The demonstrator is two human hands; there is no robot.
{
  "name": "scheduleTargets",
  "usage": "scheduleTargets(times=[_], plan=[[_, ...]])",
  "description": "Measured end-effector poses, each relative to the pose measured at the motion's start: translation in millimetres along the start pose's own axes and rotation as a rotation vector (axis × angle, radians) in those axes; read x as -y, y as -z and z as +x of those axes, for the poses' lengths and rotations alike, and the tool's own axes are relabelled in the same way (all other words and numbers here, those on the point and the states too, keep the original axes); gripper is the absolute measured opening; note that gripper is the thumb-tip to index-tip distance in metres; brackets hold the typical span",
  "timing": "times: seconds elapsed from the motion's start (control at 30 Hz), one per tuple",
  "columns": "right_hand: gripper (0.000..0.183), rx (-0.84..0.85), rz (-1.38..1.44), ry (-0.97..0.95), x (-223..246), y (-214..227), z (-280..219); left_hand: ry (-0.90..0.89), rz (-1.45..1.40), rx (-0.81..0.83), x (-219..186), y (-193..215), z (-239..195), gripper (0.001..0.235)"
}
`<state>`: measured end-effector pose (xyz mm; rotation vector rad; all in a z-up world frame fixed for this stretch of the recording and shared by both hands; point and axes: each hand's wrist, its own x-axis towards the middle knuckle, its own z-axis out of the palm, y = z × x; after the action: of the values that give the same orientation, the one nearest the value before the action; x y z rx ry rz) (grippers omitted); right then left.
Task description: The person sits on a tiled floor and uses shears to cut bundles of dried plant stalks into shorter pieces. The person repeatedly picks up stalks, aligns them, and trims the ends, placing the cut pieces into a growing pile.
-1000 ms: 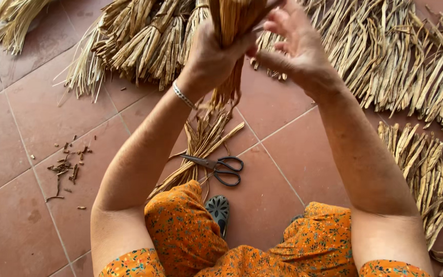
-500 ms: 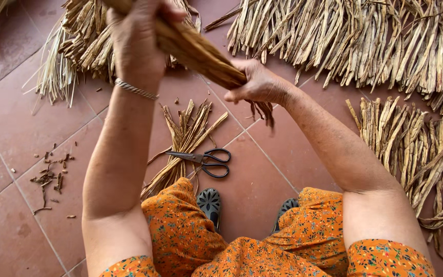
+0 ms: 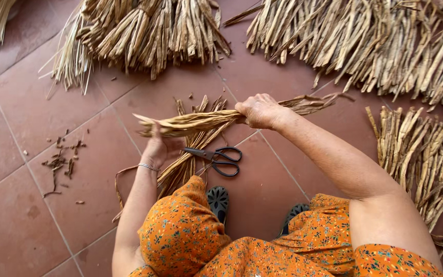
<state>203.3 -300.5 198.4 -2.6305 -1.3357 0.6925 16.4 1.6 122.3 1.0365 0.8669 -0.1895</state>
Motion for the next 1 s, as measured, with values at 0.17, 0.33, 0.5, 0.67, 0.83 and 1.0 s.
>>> scheduleTargets(times=[0.17,0.33,0.5,0.67,0.83,1.0], plan=[[0.014,0.040,-0.196,0.037,12.5,-35.2,28.5,0.057,0.996,-0.023,10.7,8.6,-16.9,0.069],[0.016,-0.003,-0.199,0.087,20.6,-43.4,46.8,-1.139,1.246,0.028,-22.9,-71.3,-18.8,0.096],[0.022,0.010,-0.146,0.087,37.1,-26.5,49.4,-0.903,0.940,0.578,-26.7,-124.5,-3.8,0.108],[0.035,-0.219,-0.247,0.116,37.9,19.1,40.2,-0.685,0.768,0.525,-6.2,-102.3,32.4,0.071],[0.041,-0.950,-0.261,0.512,31.2,-1.4,12.8,-0.366,0.318,0.483,-10.3,-52.4,46.2,0.026],[0.032,-0.102,0.002,0.330,60.4,-137.9,9.3,-0.349,0.076,0.488,-30.3,-35.1,30.4,0.023]])
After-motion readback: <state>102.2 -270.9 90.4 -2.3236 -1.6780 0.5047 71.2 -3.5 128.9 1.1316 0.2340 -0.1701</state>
